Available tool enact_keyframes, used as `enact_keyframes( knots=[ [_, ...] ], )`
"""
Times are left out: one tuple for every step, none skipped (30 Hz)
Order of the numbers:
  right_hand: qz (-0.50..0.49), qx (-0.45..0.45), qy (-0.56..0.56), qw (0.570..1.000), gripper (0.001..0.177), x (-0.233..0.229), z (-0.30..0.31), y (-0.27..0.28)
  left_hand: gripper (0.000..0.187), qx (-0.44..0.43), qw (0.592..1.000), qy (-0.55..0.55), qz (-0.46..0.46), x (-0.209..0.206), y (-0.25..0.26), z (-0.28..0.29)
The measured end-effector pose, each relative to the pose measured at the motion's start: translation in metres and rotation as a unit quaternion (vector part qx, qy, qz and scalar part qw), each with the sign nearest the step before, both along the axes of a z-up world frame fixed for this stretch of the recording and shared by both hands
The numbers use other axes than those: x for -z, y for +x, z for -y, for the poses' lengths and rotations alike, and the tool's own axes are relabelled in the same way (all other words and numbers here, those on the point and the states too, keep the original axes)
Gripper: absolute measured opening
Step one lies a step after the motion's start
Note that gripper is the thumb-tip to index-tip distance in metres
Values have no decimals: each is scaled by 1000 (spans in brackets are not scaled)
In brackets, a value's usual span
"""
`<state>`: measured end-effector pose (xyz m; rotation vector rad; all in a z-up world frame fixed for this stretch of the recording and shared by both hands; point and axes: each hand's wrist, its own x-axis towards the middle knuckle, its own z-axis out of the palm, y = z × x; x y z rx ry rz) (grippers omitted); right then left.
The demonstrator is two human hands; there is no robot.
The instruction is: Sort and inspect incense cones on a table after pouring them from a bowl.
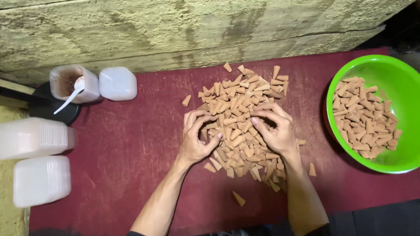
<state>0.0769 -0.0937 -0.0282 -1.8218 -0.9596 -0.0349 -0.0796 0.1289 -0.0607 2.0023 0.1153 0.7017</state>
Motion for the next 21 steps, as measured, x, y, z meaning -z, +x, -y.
enact_keyframes(
  knots=[
    [-5, -6, -1, 1000, 11, -3, 0, -1, 44, -1, 1000, 2, -1, -2, 2, 0],
    [-10, -11, -2, 1000, 12, -6, 1, -1, 45, -2, 1000, 5, -2, -4, 3, 1],
    [-12, -10, -2, 1000, 12, -8, 1, -2, 45, -1, 1000, 5, -3, -5, 4, 2],
    [-4, -17, -7, 1000, 14, -9, 1, -4, 49, 0, 1000, 25, -1, -6, 4, 2],
    [2, -22, -14, 1000, 17, -11, 2, -6, 53, 2, 999, 44, 1, -7, 3, 5],
    [-2, -20, -16, 1000, 17, -3, 5, -4, 53, 5, 999, 42, -3, -5, 3, 6],
    [-12, -10, -9, 1000, 15, 4, 9, -2, 58, 2, 997, 77, -2, -3, 3, 8],
    [-23, 1, -2, 1000, 14, 11, 12, 0, 62, 0, 994, 111, 0, -2, 3, 10],
    [-18, 2, -1, 1000, 14, 21, 15, 5, 62, 0, 994, 113, 4, -3, 6, 10],
    [-22, 32, 18, 999, 13, 31, 17, 11, 61, 0, 993, 118, 8, -4, 8, 8],
    [-34, 60, 33, 997, 12, 43, 23, 9, 60, 0, 993, 119, 3, -4, 3, 11],
    [-38, 59, 29, 997, 12, 46, 25, 10, 60, -1, 993, 116, -2, -2, 3, 10],
    [-39, 87, 42, 995, 12, 50, 28, 13, 57, -6, 994, 112, 12, 1, 4, 10],
    [-41, 115, 56, 991, 12, 54, 31, 15, 54, -12, 994, 109, 27, 3, 4, 11],
    [-45, 114, 51, 991, 12, 39, 29, 11, 54, -13, 994, 105, 22, 3, 4, 12],
    [-21, 120, 37, 992, 12, 24, 28, 7, 49, -10, 995, 94, 24, 2, 4, 13],
    [7, 126, 26, 992, 12, 9, 23, 6, 45, -8, 996, 88, 31, 1, 6, 11],
    [6, 124, 26, 992, 12, 19, 24, 6, 45, -9, 996, 87, 30, 2, 3, 11],
    [30, 119, 26, 992, 15, 29, 24, 8, 43, -8, 995, 89, 32, 4, 3, 11],
    [54, 113, 27, 992, 19, 39, 25, 11, 41, -6, 995, 92, 33, 6, 4, 10],
    [52, 113, 25, 992, 19, 30, 22, 5, 41, -6, 995, 90, 31, 6, 4, 10]
  ],
)
